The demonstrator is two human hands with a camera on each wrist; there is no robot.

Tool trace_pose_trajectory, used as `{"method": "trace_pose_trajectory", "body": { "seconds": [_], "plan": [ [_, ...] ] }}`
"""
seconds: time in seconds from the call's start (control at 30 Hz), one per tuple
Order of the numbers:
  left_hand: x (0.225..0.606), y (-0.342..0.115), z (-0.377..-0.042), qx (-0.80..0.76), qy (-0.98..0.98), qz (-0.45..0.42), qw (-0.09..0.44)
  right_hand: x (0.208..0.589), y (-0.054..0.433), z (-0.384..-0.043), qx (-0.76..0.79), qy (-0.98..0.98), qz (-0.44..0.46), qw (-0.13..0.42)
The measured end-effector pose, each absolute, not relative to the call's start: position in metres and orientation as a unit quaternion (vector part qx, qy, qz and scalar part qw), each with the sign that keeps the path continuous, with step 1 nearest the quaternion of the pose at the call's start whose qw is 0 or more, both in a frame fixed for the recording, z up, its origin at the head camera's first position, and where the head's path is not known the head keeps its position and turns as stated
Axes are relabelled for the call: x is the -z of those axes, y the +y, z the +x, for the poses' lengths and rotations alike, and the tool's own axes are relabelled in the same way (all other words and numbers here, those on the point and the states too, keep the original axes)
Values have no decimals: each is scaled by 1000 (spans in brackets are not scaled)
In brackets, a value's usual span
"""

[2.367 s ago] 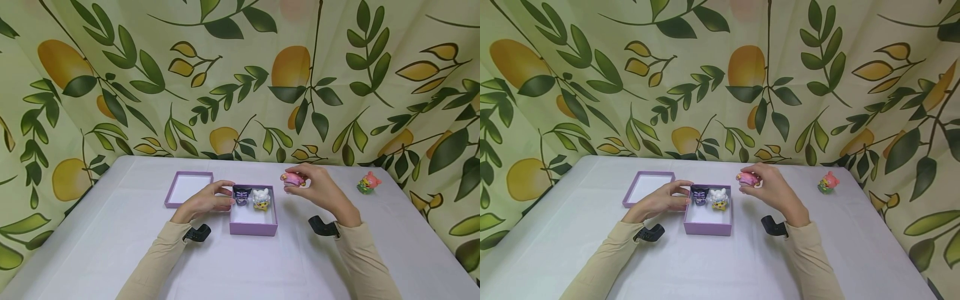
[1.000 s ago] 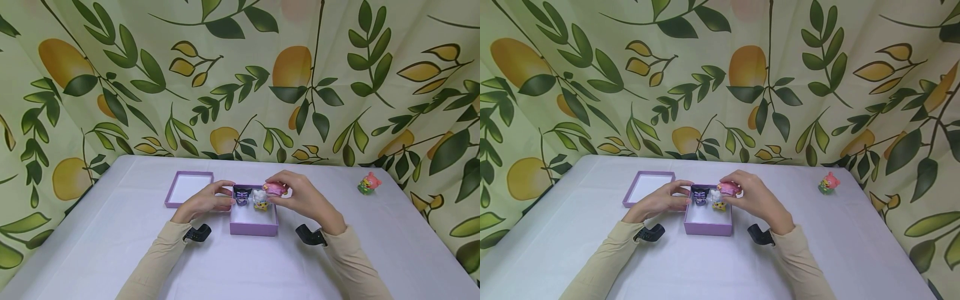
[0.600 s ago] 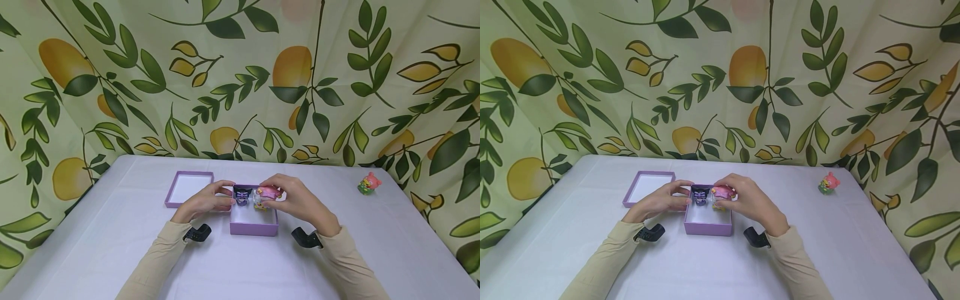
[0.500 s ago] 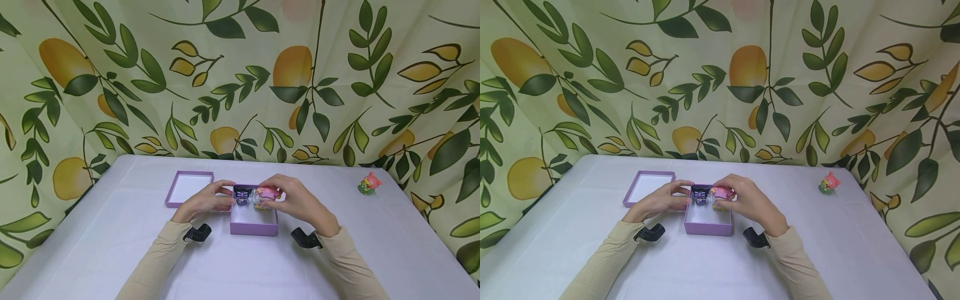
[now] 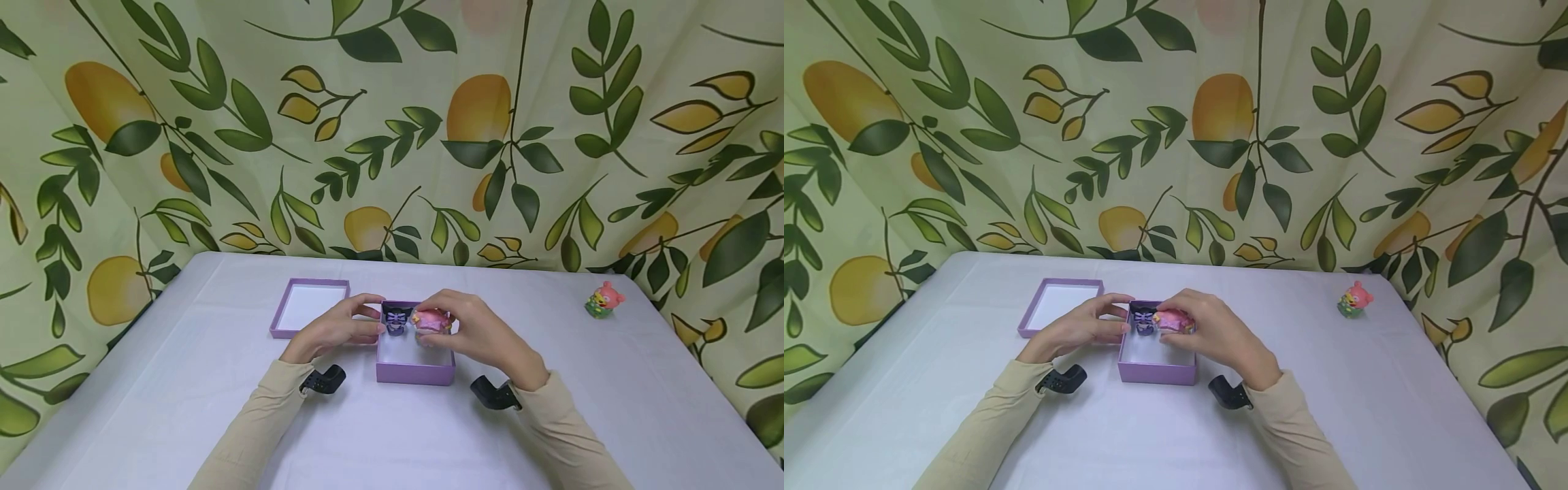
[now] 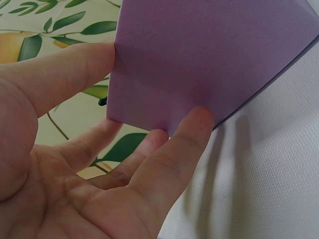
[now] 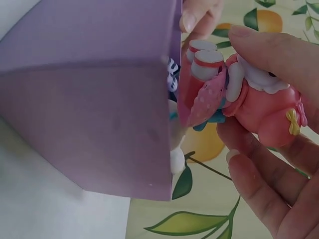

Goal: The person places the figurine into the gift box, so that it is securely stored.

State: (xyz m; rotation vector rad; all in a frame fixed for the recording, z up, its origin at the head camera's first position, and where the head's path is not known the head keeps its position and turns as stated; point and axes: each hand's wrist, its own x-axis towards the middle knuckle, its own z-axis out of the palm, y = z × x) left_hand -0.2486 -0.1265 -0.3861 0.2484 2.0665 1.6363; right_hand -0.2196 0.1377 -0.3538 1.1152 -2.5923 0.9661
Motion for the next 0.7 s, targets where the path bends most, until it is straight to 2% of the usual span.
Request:
{"method": "trace_pose_trajectory", "body": {
  "seconds": [0.47, 0.7],
  "plan": [
    [387, -126, -250, -595, 758, 99, 247, 360, 129, -217, -321, -873, 366, 36],
    [386, -127, -249, -599, 756, 97, 246, 367, 120, -216, -314, -873, 372, 36]
  ]
}}
